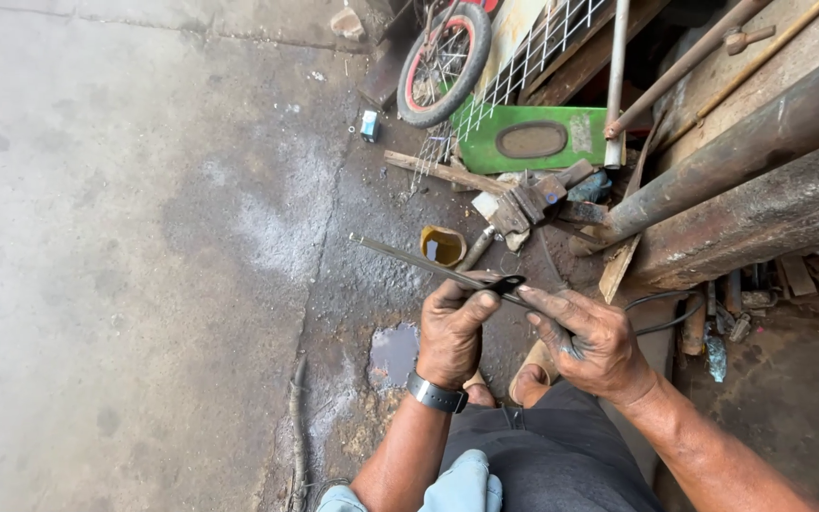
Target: A person uses a bench vise and a metal rod to adjust and lubricate a component on a bicycle axle or similar rod.
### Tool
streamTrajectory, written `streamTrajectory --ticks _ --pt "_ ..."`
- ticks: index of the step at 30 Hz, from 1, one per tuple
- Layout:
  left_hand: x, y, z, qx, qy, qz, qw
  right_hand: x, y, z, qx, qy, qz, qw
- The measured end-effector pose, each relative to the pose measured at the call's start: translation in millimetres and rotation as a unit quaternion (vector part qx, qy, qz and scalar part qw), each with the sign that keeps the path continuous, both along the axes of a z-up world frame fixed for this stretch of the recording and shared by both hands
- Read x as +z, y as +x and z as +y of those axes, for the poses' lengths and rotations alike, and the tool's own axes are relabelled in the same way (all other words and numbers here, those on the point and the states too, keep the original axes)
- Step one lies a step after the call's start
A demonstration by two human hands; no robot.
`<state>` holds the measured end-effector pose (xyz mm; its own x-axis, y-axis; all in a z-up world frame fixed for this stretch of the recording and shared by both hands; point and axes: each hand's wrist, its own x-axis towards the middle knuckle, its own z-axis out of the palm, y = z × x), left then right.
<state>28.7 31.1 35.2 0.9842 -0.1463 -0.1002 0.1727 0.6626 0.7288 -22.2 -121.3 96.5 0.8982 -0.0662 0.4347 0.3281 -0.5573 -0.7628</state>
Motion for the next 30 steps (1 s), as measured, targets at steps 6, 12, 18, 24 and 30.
streamTrajectory --ticks 6,12,18,24,30 --pt "9 31 47 -0.064 0.009 -0.144 0.988 -44 -32 -21 0.044 -0.006 0.059 0.997" --pt "5 7 37 -0.188 0.001 -0.155 0.970 -24 -14 8 0.021 -0.005 0.005 1.000" --pt "39 -4 42 -0.269 -0.024 -0.117 0.956 -31 -14 7 -0.028 -0.035 -0.043 0.998" --pt "63 -8 52 -0.242 0.090 -0.077 0.963 -16 -10 5 -0.020 -0.102 -0.099 0.990" --pt "78 -10 53 -0.208 0.194 -0.011 0.959 -2 -8 2 -0.026 -0.145 -0.113 0.983"
